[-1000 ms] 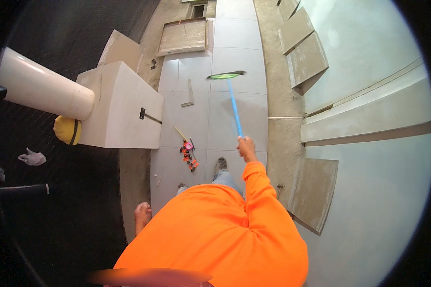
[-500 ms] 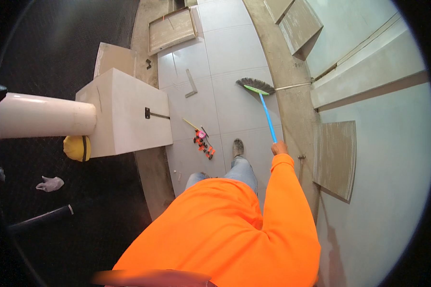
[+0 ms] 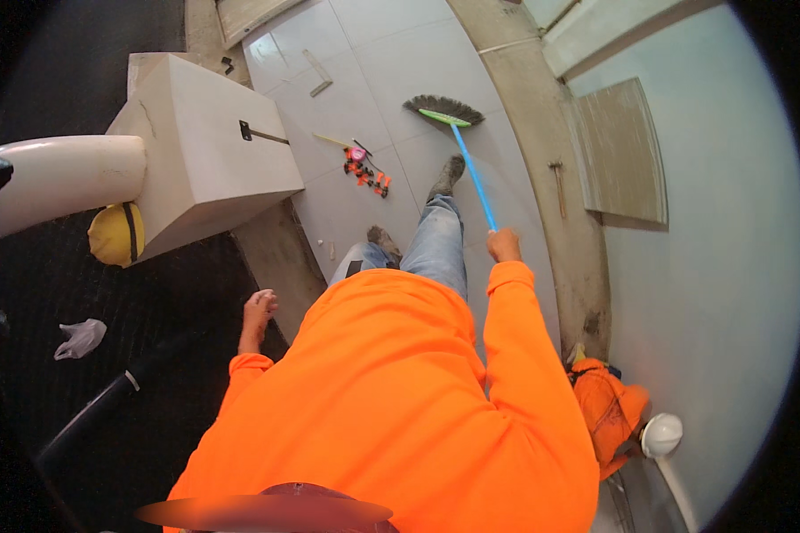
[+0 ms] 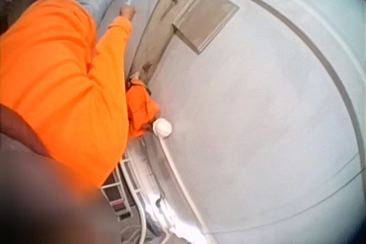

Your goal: The person sweeps the floor, then picks up a large tile and places it into an open section of the tiled floor. They kneel and press the tile into place, adjusting its position to align with adjacent tiles.

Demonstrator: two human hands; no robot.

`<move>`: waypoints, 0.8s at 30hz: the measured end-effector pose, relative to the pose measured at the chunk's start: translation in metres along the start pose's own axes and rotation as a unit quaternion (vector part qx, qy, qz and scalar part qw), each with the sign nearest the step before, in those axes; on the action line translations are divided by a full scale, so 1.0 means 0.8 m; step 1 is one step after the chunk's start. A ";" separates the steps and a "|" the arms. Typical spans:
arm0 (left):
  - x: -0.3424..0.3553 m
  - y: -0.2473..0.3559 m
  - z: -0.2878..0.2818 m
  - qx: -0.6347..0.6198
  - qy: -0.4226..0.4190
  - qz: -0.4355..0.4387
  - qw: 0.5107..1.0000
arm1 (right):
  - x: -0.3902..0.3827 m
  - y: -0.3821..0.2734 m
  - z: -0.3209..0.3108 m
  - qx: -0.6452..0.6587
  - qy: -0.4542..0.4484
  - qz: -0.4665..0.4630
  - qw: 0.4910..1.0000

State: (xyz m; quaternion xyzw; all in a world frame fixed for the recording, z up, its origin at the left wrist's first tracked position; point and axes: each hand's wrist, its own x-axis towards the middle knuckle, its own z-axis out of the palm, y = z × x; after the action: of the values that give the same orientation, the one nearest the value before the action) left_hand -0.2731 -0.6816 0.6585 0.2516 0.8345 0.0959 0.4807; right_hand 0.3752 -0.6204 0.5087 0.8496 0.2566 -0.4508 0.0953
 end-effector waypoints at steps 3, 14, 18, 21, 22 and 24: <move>-0.008 -0.013 -0.031 0.029 -0.018 -0.047 0.998 | -0.050 0.045 0.044 0.041 -0.017 -0.004 0.999; 0.002 -0.073 -0.002 0.054 -0.102 0.019 0.993 | -0.250 0.254 0.172 0.031 -0.053 0.036 0.997; 0.014 -0.071 0.049 0.221 -0.181 0.158 0.945 | -0.347 0.360 0.228 0.062 -0.095 0.089 0.990; 0.001 -0.055 0.077 0.309 -0.212 0.222 0.900 | -0.411 0.455 0.278 0.036 -0.054 0.104 0.992; -0.007 -0.048 0.086 0.327 -0.220 0.244 0.886 | -0.429 0.489 0.295 0.032 -0.064 0.129 0.989; -0.021 -0.027 0.102 0.337 -0.223 0.242 0.882 | -0.468 0.560 0.322 0.026 -0.071 0.168 0.983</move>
State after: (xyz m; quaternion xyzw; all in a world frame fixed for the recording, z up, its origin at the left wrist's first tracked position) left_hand -0.2035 -0.7155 0.6202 0.6072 0.6006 -0.1364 0.5020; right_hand 0.2517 -1.2333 0.6344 0.8489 0.0910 -0.4938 0.1652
